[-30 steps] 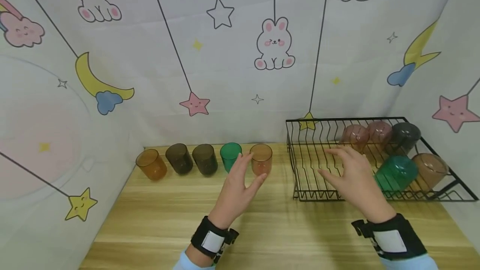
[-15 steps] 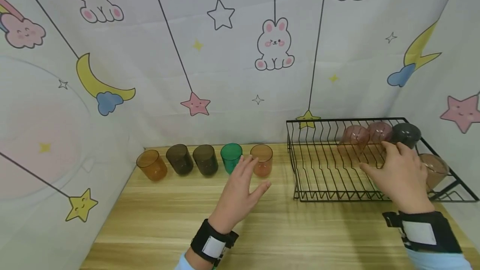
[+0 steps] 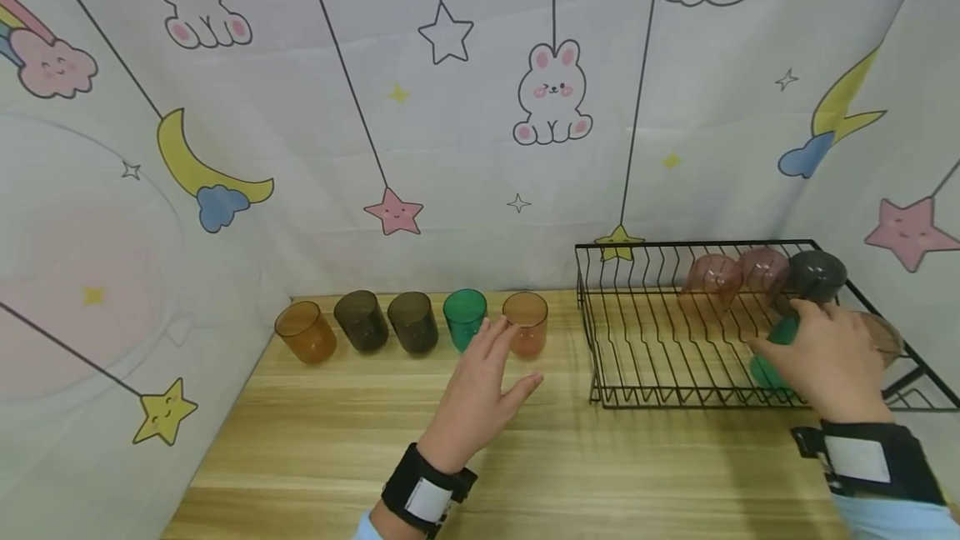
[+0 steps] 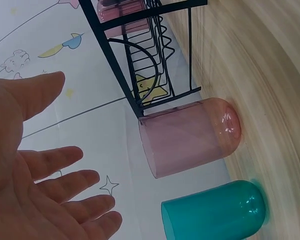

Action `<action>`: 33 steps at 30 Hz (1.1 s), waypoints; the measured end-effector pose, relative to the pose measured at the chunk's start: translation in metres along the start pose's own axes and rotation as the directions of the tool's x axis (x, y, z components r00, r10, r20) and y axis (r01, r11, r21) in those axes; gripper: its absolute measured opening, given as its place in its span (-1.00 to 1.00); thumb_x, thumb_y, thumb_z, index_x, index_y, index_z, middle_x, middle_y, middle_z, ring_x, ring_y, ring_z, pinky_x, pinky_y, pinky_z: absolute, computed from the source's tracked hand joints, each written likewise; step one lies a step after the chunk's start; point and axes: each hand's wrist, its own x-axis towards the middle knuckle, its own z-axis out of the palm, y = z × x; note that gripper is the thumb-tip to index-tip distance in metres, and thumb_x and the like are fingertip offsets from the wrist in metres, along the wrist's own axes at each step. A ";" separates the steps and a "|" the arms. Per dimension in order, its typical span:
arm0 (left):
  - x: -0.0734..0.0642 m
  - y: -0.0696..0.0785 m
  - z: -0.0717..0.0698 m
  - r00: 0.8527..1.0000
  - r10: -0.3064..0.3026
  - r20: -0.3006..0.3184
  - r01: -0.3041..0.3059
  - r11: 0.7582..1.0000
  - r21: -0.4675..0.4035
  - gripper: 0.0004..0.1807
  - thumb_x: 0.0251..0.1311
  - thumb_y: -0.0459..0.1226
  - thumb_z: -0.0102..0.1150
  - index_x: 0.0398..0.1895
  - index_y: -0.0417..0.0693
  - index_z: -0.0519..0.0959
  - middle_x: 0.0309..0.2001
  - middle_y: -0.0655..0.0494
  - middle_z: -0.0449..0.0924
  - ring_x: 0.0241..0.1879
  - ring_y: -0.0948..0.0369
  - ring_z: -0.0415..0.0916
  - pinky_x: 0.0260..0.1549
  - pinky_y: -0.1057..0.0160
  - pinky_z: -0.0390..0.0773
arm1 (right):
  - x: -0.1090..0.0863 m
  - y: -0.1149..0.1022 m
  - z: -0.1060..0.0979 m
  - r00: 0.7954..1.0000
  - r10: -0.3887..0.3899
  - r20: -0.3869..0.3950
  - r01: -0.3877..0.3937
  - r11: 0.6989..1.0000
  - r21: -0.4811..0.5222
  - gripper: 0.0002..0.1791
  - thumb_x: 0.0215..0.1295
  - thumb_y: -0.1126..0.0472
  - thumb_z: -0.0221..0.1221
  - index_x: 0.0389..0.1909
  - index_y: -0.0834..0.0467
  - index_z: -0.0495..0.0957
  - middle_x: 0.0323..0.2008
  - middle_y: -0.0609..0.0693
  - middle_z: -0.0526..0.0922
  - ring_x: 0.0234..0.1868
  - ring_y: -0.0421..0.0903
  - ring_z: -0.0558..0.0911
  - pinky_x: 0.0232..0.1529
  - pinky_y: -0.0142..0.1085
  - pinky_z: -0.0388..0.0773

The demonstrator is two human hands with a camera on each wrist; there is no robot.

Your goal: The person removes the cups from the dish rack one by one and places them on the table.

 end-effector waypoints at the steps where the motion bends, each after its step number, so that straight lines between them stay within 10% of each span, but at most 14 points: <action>1: 0.000 -0.001 0.001 1.000 0.000 0.001 0.000 1.000 0.001 -0.23 0.20 0.17 0.05 0.38 0.00 0.19 0.42 -0.07 0.11 0.44 -0.06 -0.05 0.31 -0.09 0.19 | 0.000 0.001 0.000 1.000 0.001 0.000 -0.001 1.000 -0.004 0.12 -0.07 -0.36 0.26 0.26 0.44 0.19 0.18 0.60 0.15 0.16 0.59 0.11 -0.09 0.51 0.14; 16: -0.002 -0.001 0.006 0.999 -0.017 0.030 0.017 1.000 0.005 -0.22 0.17 0.18 0.07 0.38 0.02 0.21 0.43 -0.05 0.09 0.45 -0.02 -0.09 0.33 -0.09 0.14 | -0.001 0.006 0.009 0.998 -0.029 -0.052 0.025 0.998 -0.064 -0.08 -0.04 -0.05 0.33 0.22 0.45 0.23 0.15 0.54 0.25 0.15 0.52 0.17 0.02 0.47 0.10; 33: -0.002 -0.001 0.006 0.999 -0.039 0.037 0.039 0.999 -0.003 -0.26 0.16 0.17 0.09 0.33 0.02 0.27 0.43 -0.07 0.08 0.45 -0.07 -0.07 0.32 -0.13 0.14 | -0.007 -0.001 0.008 0.998 -0.057 0.025 0.057 0.998 -0.032 -0.09 -0.14 0.14 0.37 0.26 0.39 0.20 0.09 0.58 0.24 -0.05 0.56 0.33 -0.39 0.38 0.38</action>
